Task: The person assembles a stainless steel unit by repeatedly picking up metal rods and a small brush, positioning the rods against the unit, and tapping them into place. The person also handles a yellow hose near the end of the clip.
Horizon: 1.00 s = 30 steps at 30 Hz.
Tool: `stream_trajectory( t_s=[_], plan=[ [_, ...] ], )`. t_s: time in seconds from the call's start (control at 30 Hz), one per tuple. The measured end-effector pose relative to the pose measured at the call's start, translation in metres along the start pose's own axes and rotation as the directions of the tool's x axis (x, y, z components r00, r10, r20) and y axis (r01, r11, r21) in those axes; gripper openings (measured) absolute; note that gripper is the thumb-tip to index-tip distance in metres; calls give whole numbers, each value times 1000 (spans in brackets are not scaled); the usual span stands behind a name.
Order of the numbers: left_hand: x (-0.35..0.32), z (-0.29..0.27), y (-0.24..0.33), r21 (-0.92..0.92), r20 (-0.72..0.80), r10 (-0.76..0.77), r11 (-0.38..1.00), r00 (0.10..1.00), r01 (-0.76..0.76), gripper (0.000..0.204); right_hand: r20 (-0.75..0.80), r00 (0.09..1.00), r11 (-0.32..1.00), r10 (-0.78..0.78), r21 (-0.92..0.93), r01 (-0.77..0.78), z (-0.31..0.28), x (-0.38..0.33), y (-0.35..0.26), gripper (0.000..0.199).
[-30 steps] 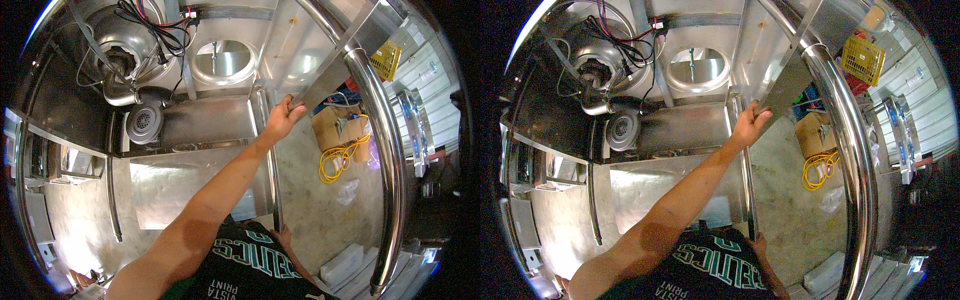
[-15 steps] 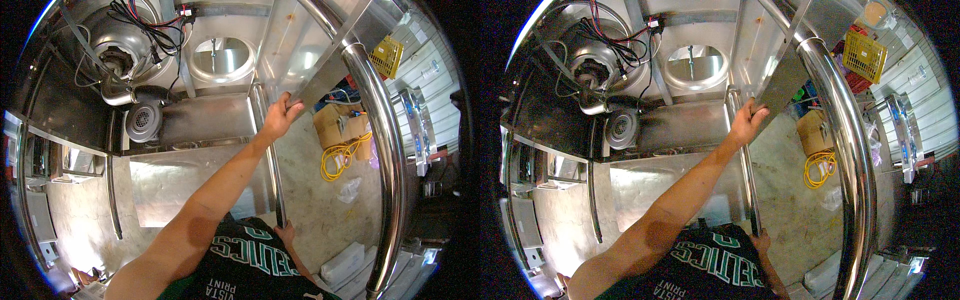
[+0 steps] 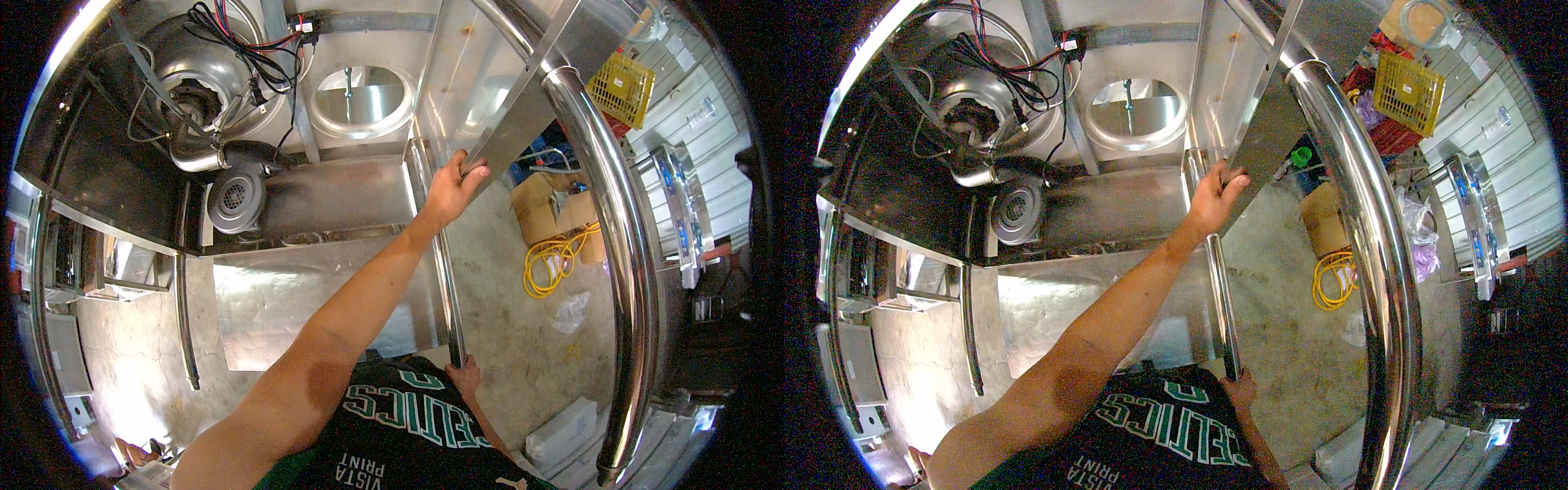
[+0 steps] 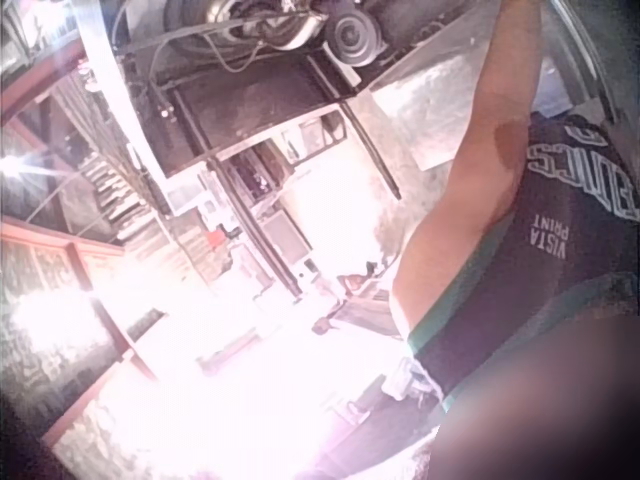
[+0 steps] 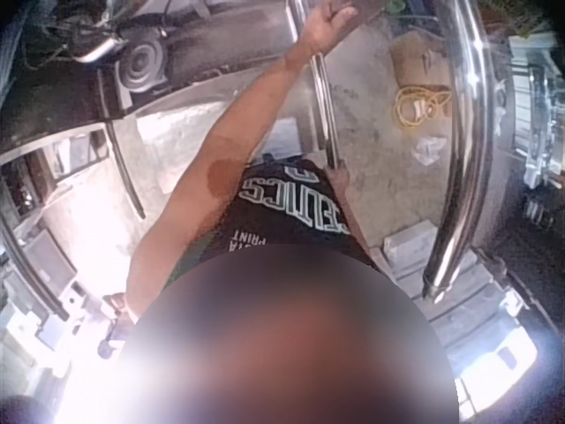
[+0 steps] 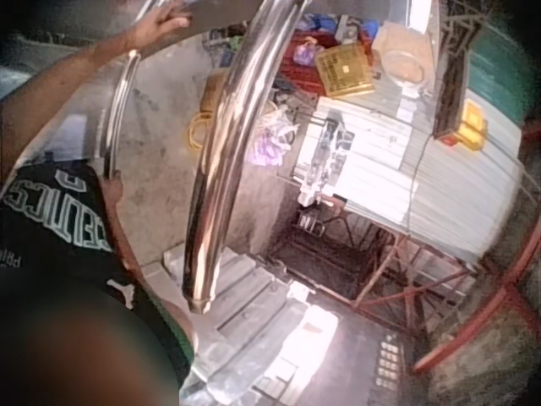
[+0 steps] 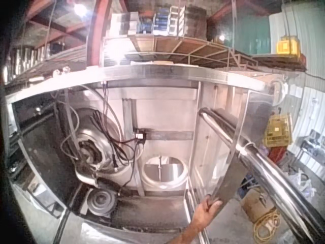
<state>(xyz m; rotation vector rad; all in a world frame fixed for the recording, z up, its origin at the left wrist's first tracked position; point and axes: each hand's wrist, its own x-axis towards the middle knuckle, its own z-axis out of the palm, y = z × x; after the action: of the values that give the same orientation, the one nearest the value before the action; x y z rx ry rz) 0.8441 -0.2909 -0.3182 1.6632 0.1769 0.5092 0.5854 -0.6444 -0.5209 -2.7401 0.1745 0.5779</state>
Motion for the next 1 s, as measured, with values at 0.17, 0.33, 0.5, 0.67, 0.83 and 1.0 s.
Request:
stream_trajectory(
  t_s=[0.17, 0.33, 0.5, 0.67, 0.83, 1.0],
  plan=[
    [-2, 0, 1, 9, -19, 56, 998, 998, -56, 56, 32, 999, 999, 16, -42, -15, 1, 0, 3, 63],
    [-2, -2, 3, -50, -5, 10, 999, 1000, -11, 57, 45, 997, 990, 57, -133, -50, 3, 1, 7, 64],
    [-1, -2, 3, -50, 10, 8, 999, 1000, -8, 56, 33, 999, 1000, 8, -31, -7, 4, 1, 7, 64],
    [1, 0, -4, -97, 23, 18, 995, 1000, -15, 51, 58, 998, 1000, 28, 11, -29, 5, 2, 7, 63],
    [4, 1, -9, -75, 20, 80, 994, 997, -78, 49, 66, 995, 994, 71, -87, -65, 4, 4, 4, 62],
    [1, 4, -10, -95, -23, 84, 992, 996, -85, 52, 83, 992, 992, 99, -82, -92, -3, 4, 2, 64]
  ],
)
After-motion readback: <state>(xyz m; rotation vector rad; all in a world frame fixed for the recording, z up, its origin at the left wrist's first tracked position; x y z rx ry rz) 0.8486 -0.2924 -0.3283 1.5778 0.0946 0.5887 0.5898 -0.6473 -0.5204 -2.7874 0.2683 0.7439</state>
